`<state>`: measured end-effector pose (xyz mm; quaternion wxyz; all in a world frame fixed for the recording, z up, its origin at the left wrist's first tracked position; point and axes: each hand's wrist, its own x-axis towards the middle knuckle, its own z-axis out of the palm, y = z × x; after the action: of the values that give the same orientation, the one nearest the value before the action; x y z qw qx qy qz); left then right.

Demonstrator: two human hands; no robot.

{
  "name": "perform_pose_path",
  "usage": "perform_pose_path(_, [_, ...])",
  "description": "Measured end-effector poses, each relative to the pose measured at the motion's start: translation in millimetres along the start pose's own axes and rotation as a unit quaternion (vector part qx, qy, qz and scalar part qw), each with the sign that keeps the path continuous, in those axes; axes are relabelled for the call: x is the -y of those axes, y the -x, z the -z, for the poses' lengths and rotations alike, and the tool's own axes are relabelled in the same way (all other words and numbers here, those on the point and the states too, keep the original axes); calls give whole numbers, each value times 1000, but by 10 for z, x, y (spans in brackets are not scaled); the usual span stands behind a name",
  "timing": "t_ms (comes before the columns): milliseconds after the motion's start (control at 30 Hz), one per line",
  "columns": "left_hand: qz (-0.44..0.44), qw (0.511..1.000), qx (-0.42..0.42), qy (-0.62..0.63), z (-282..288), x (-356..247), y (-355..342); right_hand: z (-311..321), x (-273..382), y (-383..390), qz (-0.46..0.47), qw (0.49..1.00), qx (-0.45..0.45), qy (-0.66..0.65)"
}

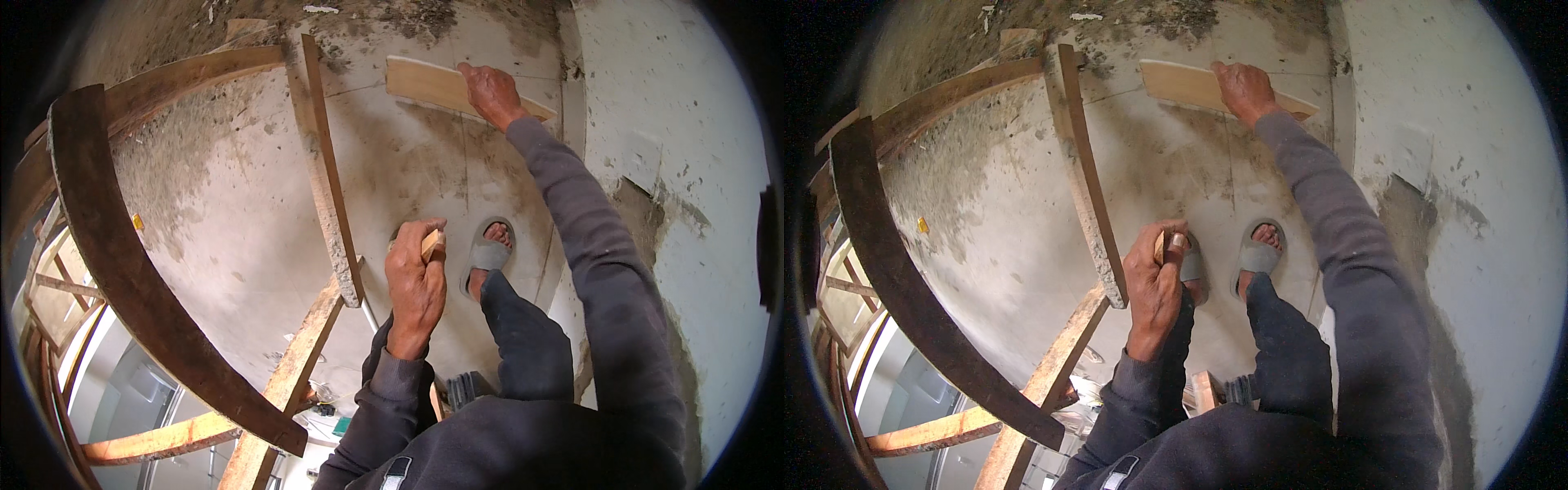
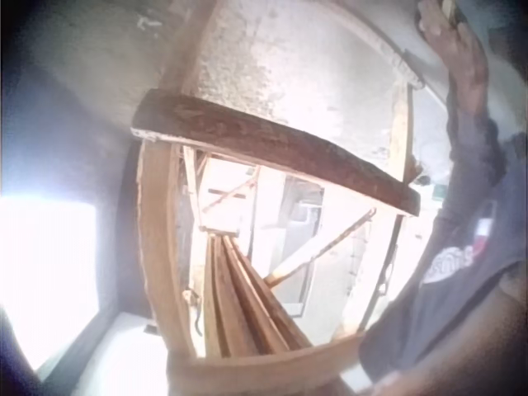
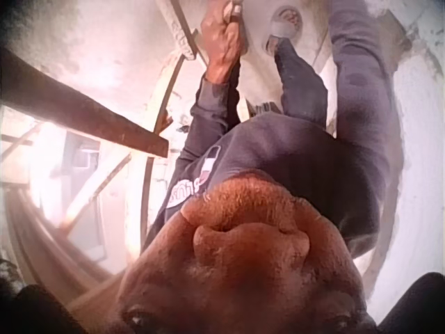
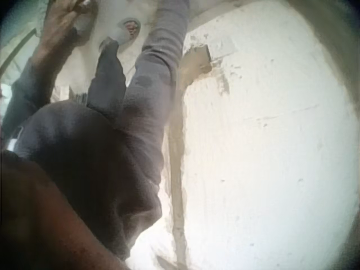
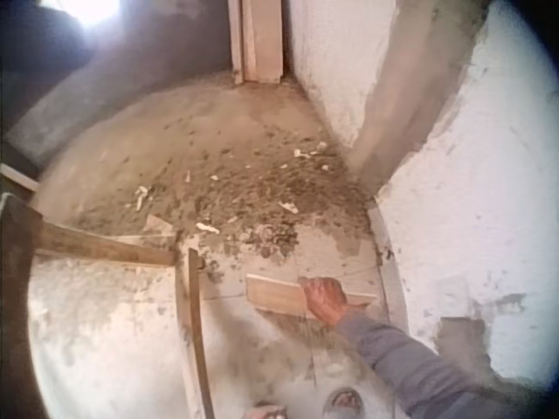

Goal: The person uses a wooden board to smooth wet plaster on a wall. The person repeatedly scrapes the surface with the board and uses a small wooden wedge to fine-tune the plaster application.

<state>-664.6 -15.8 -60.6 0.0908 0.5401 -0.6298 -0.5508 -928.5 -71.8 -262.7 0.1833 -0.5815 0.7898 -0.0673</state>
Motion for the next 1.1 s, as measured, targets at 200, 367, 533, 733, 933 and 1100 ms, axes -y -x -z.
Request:
perform_pose_path(200, [11,1000,10,14,-92,-11,1,74,-320,190,-129,989,-73,-1])
perform_pose_path(367, [-10,999,3,-35,-64,34,-12,242,-389,529,-273,953,-87,-97])
perform_pose_path(533, [-18,999,8,-40,-65,43,-20,269,-682,755,-346,928,-137,12])
perform_pose_path(733, [-30,998,18,-57,-97,62,-36,219,-1042,706,-323,931,-136,104])
perform_pose_path(933, [-18,998,19,-50,-41,25,-82,15,-1129,448,-313,937,-132,78])
perform_pose_path(1100, [-30,997,28,-59,-97,-5,-49,-6,-1174,369,-231,957,-168,45])
